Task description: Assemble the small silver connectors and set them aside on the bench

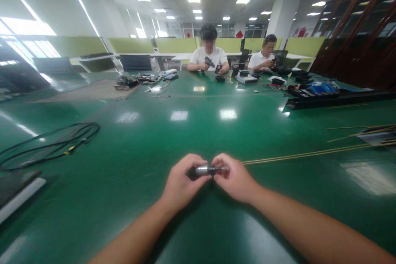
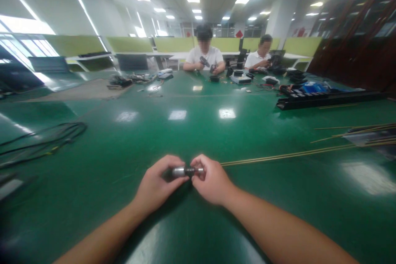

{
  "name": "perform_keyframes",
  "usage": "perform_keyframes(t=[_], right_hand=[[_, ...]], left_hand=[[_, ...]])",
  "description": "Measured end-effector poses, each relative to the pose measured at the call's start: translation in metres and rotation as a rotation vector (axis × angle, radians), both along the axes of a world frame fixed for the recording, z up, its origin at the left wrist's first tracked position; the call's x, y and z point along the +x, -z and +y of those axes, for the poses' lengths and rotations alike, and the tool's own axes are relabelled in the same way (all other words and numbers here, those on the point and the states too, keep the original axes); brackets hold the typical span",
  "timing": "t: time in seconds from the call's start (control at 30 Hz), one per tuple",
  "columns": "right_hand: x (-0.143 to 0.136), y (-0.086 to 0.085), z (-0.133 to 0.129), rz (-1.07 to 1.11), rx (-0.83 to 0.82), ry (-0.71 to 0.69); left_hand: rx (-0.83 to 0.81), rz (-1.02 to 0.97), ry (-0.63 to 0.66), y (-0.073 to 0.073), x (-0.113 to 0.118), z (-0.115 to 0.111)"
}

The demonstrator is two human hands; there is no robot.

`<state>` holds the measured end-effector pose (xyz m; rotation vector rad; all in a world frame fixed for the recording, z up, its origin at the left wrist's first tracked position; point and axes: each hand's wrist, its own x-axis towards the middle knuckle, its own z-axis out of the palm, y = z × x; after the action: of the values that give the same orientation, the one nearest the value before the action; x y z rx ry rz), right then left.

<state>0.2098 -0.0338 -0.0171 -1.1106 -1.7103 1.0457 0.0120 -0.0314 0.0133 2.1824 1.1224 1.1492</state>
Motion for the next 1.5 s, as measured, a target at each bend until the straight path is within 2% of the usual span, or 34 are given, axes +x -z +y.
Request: perform_keyframes(t=[0.23,0.43,1.5], right_hand=[[-0.001,-0.001,-0.001,0.000,0.103,0.018],[0.001,-0.009,-0.001,0.004,0.194,0.043],[0.004,-0.010,0.001,0.034,0.236,0.048]], left_hand=[[0.009,0.000,-0.010,-0.002,0.002,-0.002],[0.028,-0.001,0.020,0.000,0.000,0.000],[0.053,-0.004,0.037,-0.003,-0.002,0.000]])
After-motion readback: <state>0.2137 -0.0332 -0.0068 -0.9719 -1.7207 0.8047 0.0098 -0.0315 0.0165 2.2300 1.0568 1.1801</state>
